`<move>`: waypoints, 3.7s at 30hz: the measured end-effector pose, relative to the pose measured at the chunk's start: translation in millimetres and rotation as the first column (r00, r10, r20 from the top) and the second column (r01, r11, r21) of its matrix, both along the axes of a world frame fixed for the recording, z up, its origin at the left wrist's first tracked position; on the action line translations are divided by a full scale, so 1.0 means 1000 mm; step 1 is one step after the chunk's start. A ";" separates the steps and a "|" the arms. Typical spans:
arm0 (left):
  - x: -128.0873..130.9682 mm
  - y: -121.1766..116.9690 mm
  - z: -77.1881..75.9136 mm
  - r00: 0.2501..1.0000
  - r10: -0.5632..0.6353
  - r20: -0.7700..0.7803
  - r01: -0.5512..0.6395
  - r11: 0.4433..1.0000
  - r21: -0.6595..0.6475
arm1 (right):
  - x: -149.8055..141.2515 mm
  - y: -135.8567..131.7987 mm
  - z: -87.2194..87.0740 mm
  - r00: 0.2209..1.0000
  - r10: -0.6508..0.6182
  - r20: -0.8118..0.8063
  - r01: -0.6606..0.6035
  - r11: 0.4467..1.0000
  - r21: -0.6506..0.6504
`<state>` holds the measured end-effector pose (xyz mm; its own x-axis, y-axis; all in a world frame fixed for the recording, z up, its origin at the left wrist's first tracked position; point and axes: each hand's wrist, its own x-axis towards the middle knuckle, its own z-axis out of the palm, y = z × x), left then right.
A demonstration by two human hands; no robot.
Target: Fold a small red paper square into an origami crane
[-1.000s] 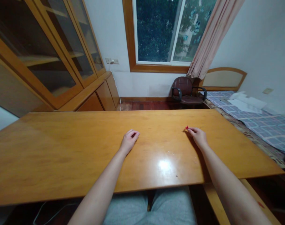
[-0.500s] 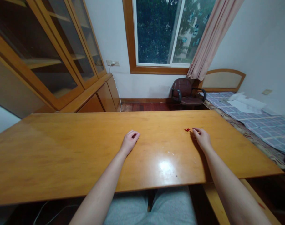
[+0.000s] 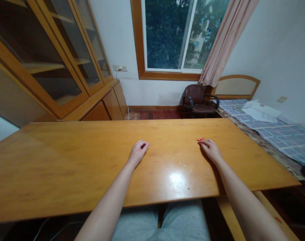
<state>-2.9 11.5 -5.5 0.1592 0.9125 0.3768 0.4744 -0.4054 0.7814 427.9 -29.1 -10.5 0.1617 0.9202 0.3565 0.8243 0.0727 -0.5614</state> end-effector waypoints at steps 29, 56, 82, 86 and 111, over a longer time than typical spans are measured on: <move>0.001 0.000 0.001 1.000 -0.015 -0.009 0.015 1.000 0.012 | 0.008 0.005 -0.003 0.965 -0.257 -0.059 0.261 0.963 0.073; 0.004 -0.005 0.010 0.999 -0.019 -0.034 0.020 0.999 0.025 | -0.022 0.014 0.002 0.962 -0.052 -0.267 0.042 0.998 -0.042; 0.008 -0.027 0.012 0.922 -0.247 -0.298 0.316 0.925 0.211 | -0.213 -0.006 0.011 0.640 0.431 -0.636 -0.521 0.852 0.054; 0.008 -0.026 0.012 0.916 -0.244 -0.318 0.317 0.927 0.201 | -0.214 -0.006 0.011 0.701 0.479 -0.529 -0.494 0.861 0.125; 0.010 -0.025 0.010 0.929 -0.257 -0.267 0.295 0.949 0.113 | -0.216 -0.008 0.008 0.737 0.594 -0.323 -0.540 0.804 0.249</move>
